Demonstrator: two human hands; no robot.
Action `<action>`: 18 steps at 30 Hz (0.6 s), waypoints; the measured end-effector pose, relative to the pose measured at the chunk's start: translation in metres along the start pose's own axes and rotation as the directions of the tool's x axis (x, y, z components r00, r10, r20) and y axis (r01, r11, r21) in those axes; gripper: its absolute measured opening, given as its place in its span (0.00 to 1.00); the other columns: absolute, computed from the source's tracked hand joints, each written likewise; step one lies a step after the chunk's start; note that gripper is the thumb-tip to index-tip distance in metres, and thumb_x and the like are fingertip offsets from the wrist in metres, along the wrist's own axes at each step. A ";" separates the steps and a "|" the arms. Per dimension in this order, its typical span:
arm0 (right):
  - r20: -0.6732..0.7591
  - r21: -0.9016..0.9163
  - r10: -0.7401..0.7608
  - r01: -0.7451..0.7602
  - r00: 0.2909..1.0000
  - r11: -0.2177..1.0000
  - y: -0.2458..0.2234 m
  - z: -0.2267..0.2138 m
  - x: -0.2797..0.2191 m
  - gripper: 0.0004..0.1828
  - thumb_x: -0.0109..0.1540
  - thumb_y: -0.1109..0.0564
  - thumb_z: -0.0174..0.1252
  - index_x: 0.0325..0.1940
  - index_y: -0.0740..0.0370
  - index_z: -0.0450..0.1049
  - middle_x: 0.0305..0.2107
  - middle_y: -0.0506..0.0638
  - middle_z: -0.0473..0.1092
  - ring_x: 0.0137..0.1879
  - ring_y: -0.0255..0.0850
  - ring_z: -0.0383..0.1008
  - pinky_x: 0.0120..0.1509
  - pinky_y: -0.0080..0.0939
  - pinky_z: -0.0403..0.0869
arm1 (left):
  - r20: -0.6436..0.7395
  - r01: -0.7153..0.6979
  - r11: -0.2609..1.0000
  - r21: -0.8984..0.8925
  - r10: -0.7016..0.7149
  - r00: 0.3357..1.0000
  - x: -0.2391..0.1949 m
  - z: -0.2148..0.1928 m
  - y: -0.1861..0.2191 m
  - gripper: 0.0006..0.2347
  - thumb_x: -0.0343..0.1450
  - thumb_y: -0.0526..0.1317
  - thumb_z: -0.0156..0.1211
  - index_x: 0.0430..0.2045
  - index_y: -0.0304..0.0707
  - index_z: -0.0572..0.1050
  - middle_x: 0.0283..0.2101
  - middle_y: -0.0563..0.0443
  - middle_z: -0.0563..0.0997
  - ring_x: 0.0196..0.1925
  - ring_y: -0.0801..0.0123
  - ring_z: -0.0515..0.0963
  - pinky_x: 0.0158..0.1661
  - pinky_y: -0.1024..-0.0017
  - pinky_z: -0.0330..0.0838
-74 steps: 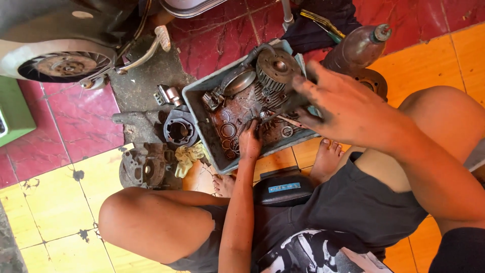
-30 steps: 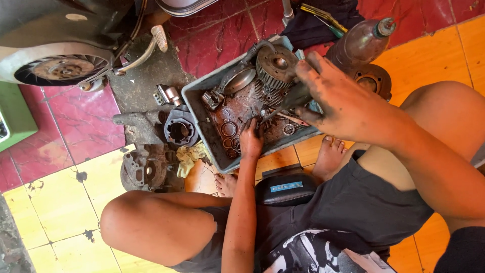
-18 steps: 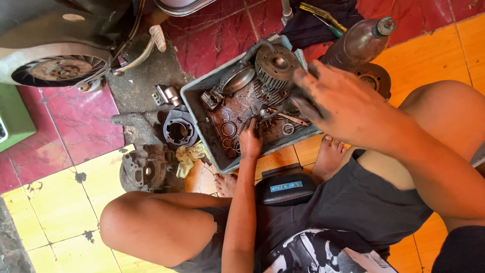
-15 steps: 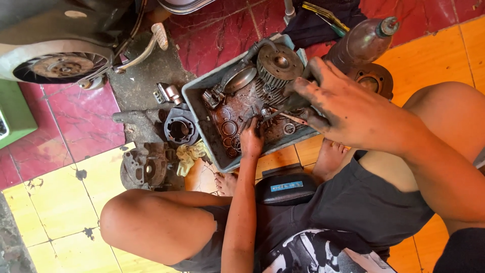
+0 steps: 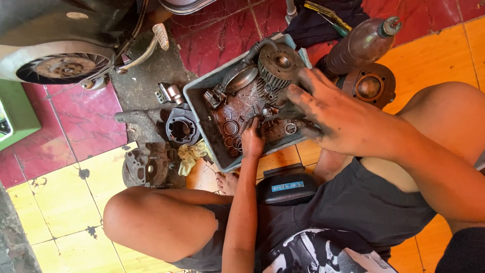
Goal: A person is inspecting and sorting through various motorcycle engine parts in a tray, using a screwdriver to manipulate them.
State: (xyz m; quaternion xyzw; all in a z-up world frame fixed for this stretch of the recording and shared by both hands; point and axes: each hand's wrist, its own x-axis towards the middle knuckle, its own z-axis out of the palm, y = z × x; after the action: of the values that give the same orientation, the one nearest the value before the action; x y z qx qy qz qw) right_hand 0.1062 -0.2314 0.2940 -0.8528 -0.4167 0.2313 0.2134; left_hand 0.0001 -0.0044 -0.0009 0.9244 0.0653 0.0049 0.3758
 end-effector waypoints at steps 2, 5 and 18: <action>-0.126 0.015 -0.041 0.043 0.991 0.999 -0.015 -0.005 0.015 0.43 0.64 0.41 0.57 0.75 0.60 0.48 0.66 0.66 0.49 0.72 0.62 0.48 0.71 0.62 0.59 | -0.005 -0.012 1.000 -0.007 0.012 1.000 0.000 0.000 -0.001 0.09 0.71 0.30 0.57 0.44 0.33 0.72 0.45 0.34 0.80 0.45 0.37 0.79 0.42 0.46 0.75; -0.237 -0.208 0.056 -0.107 0.970 0.972 -0.036 -0.013 0.024 0.41 0.65 0.29 0.45 0.68 0.64 0.65 0.40 0.57 0.70 0.44 0.53 0.73 0.44 0.55 0.73 | -0.016 -0.013 1.000 0.004 0.013 1.000 0.000 0.004 -0.001 0.08 0.71 0.30 0.57 0.43 0.33 0.72 0.45 0.34 0.80 0.46 0.37 0.79 0.42 0.45 0.76; -0.093 -0.075 0.034 -0.041 0.995 0.996 -0.043 -0.034 0.025 0.40 0.69 0.35 0.36 0.82 0.55 0.48 0.57 0.71 0.59 0.51 0.52 0.72 0.36 0.49 0.83 | -0.061 -0.017 1.000 -0.013 0.016 0.998 -0.004 0.003 0.000 0.08 0.73 0.29 0.53 0.45 0.34 0.72 0.47 0.34 0.81 0.45 0.37 0.80 0.42 0.46 0.75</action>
State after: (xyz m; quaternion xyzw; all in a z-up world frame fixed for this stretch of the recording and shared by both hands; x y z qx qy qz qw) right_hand 0.1130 -0.1924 0.3397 -0.8778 -0.3988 0.1799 0.1951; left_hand -0.0033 -0.0070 -0.0025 0.9218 0.0692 0.0367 0.3797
